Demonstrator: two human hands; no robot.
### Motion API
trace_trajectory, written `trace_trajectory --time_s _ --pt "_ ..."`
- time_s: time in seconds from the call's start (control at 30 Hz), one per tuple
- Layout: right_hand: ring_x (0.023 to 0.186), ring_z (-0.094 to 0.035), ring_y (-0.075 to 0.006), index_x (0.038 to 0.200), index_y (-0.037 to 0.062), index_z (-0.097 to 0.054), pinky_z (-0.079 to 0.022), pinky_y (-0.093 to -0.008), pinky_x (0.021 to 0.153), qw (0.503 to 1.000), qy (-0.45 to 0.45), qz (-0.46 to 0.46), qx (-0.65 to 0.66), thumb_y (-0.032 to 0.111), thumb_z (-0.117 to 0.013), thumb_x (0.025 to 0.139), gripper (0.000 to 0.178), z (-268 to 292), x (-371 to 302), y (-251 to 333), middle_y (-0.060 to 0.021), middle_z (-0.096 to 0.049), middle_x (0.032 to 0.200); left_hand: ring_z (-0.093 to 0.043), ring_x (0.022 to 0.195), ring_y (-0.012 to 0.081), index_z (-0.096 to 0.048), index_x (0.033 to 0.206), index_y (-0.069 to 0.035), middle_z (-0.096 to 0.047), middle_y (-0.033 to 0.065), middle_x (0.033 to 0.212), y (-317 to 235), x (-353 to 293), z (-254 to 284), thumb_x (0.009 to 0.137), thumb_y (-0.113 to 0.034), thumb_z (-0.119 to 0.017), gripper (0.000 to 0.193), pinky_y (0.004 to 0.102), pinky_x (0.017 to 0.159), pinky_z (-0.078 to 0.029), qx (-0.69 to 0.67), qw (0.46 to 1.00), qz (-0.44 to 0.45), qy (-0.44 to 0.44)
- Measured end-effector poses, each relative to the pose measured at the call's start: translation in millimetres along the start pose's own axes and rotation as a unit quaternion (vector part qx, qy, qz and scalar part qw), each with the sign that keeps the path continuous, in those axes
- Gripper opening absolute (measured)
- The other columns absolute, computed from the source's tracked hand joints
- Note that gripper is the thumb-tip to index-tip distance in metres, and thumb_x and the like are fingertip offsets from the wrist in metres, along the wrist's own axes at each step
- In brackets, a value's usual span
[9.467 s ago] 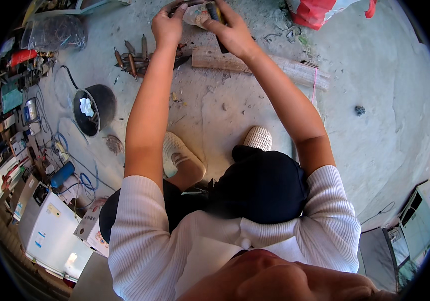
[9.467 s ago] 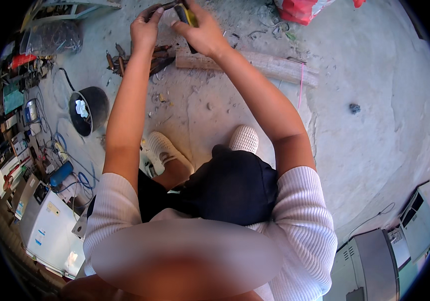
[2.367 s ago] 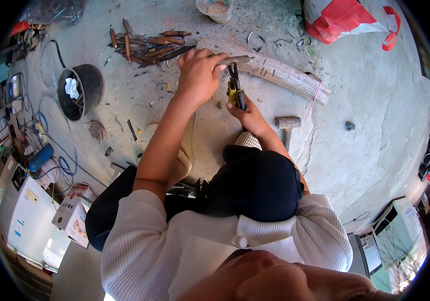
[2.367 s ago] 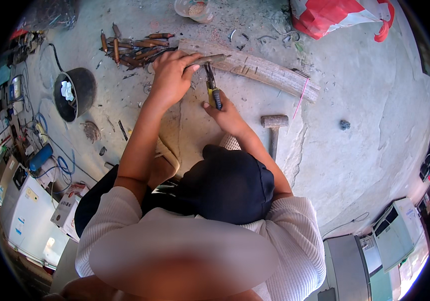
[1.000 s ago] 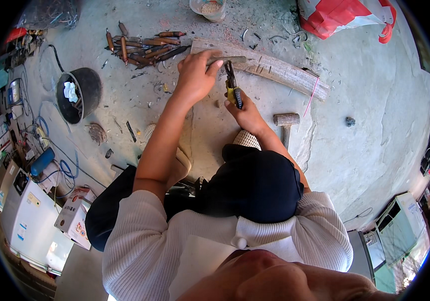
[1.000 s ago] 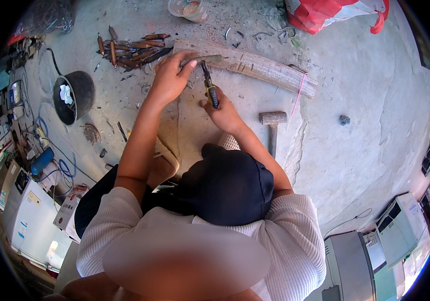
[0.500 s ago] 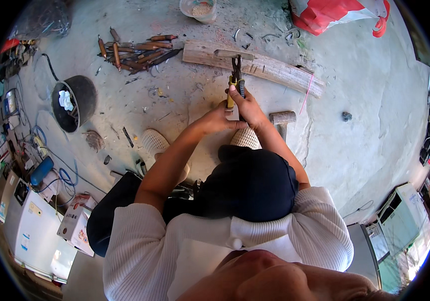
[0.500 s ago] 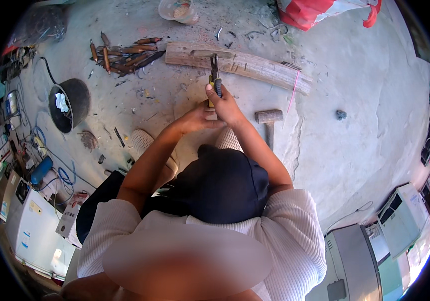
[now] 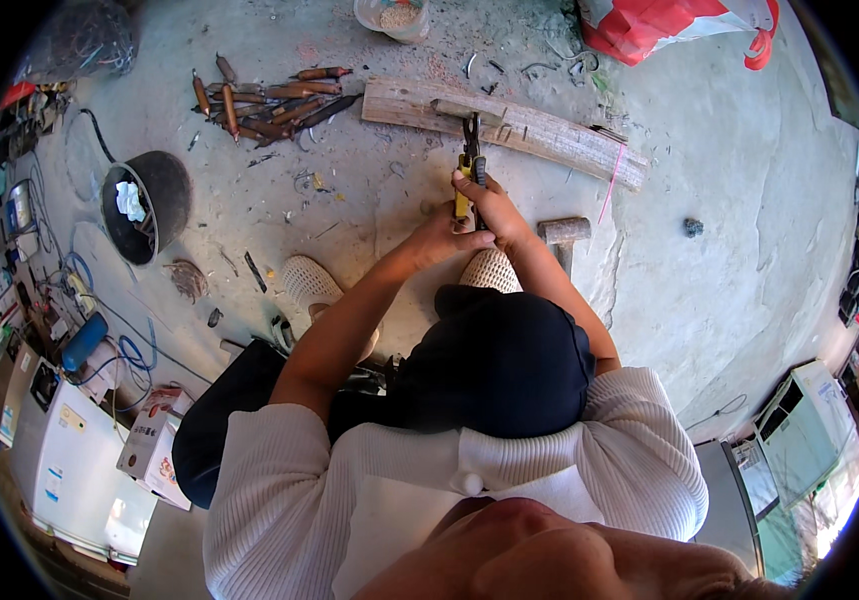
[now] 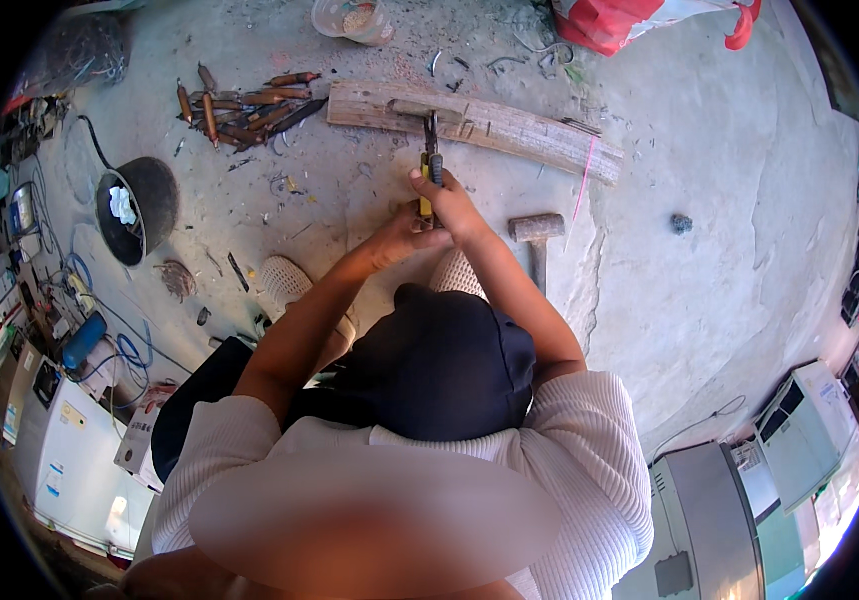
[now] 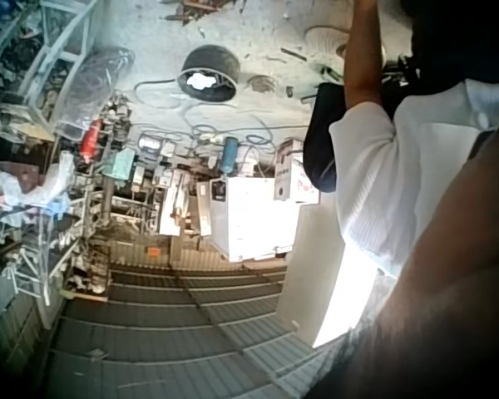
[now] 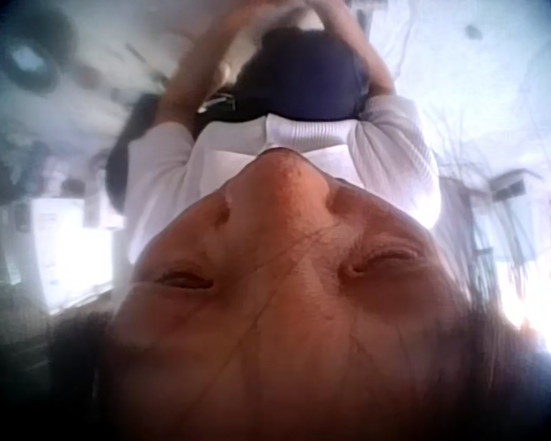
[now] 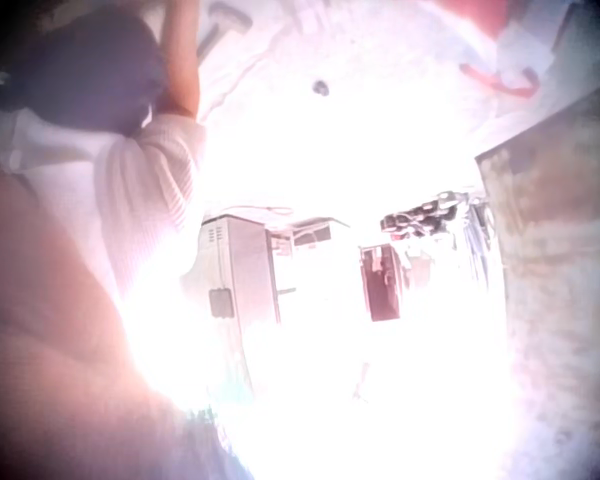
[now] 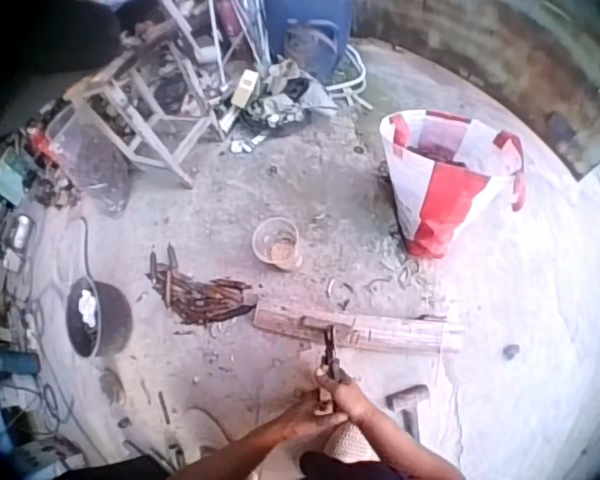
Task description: The person holds a metal rod with pliers and strikes it with a hammer against a wooden block. They pick up and handle various metal pieces, including a flat metal plate, while working on the concrete floor.
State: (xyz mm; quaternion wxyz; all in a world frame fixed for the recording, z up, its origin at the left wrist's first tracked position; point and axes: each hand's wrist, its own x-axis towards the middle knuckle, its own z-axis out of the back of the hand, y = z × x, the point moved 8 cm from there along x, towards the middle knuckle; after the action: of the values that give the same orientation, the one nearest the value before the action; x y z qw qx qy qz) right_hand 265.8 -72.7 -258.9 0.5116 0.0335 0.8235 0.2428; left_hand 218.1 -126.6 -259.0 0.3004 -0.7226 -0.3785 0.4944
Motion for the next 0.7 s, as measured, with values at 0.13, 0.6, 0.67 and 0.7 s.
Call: trace_trajectory --time_s 0.13,0.6,0.67,0.7 --pt "0.065 -0.054 -0.0143 0.1 0.0041 -0.051 -0.045 -0.0272 0.053 0.999 0.003 0.017 -0.034 0.029 -0.069 0.085 0.034 0 1 5 -0.0048 -0.055 0.078 -0.044 0.078 0.0093 -0.049 0.11 0.0 -0.049 -0.0009 0.088 -16 -2 -4 0.072 -0.04 -0.075 0.061 0.0242 0.067 -0.039 -0.032 0.998 -0.015 -0.047" --pt "0.07 -0.054 -0.0146 0.108 0.0011 -0.054 -0.045 -0.0286 0.058 0.997 0.04 0.032 -0.062 0.016 -0.063 0.088 0.026 5 0 -5 -0.0053 -0.057 0.084 -0.041 0.079 0.0115 -0.042 0.116 0.004 -0.042 0.0014 0.089 1 -6 -5 0.066 -0.044 -0.078 0.078 0.025 0.067 -0.038 0.032 0.996 -0.011 -0.087" --pt "0.068 -0.055 -0.0144 0.108 0.0022 -0.052 -0.046 -0.0278 0.055 0.995 0.035 0.045 -0.084 0.015 -0.064 0.086 0.027 6 1 -4 -0.0061 -0.057 0.083 -0.042 0.084 0.013 -0.039 0.122 0.005 -0.044 0.0038 0.094 0 -6 -5 0.066 -0.043 -0.078 0.084 0.0265 0.072 -0.04 0.033 0.996 -0.011 -0.078" --pt "0.067 -0.056 -0.0143 0.108 0.0027 -0.051 -0.046 -0.0274 0.054 0.994 0.032 0.052 -0.094 0.014 -0.064 0.086 0.028 5 1 -3 -0.0065 -0.057 0.083 -0.043 0.086 0.0137 -0.037 0.124 0.006 -0.045 0.005 0.097 -2 -6 -5 0.066 -0.042 -0.078 0.087 0.0272 0.075 -0.041 0.033 0.997 -0.012 -0.073"
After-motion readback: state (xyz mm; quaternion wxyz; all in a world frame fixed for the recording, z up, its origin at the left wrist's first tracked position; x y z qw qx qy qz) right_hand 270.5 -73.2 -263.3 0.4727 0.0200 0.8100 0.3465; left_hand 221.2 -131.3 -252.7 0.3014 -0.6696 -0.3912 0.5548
